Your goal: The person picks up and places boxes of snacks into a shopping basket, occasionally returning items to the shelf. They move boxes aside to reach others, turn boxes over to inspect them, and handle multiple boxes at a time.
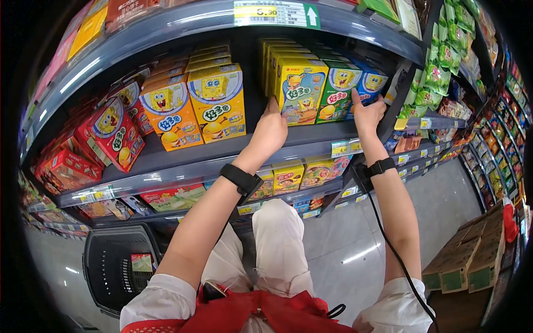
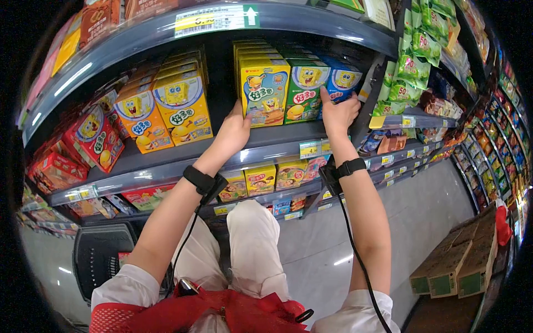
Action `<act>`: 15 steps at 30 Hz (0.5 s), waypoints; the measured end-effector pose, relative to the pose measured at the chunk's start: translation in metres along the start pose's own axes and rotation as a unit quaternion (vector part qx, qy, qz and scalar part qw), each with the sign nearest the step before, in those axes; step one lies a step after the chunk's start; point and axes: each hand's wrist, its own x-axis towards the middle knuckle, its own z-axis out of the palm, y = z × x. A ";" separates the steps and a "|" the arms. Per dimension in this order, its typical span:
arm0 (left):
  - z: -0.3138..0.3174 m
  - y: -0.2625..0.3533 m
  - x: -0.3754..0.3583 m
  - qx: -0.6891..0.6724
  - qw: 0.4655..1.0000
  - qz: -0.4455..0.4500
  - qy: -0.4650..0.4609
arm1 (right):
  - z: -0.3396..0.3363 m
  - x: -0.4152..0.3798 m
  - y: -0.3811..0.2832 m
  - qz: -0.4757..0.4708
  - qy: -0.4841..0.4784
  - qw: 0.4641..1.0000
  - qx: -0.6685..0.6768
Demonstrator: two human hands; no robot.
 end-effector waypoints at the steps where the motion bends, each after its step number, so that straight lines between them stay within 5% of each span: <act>1: 0.001 0.001 0.001 0.000 1.000 0.001 0.004 | 0.001 0.000 0.000 0.000 0.001 1.000 0.000; 6: 0.004 0.006 -0.006 0.010 0.993 0.047 0.106 | 0.010 0.001 0.018 -0.036 0.019 0.999 0.026; 10: -0.050 0.043 -0.045 -0.011 0.987 0.143 0.066 | -0.023 -0.031 0.008 -0.100 -0.041 0.988 0.111; 15: -0.168 0.005 -0.066 -0.035 0.925 0.193 0.324 | -0.067 -0.091 -0.018 -0.167 -0.150 0.962 0.156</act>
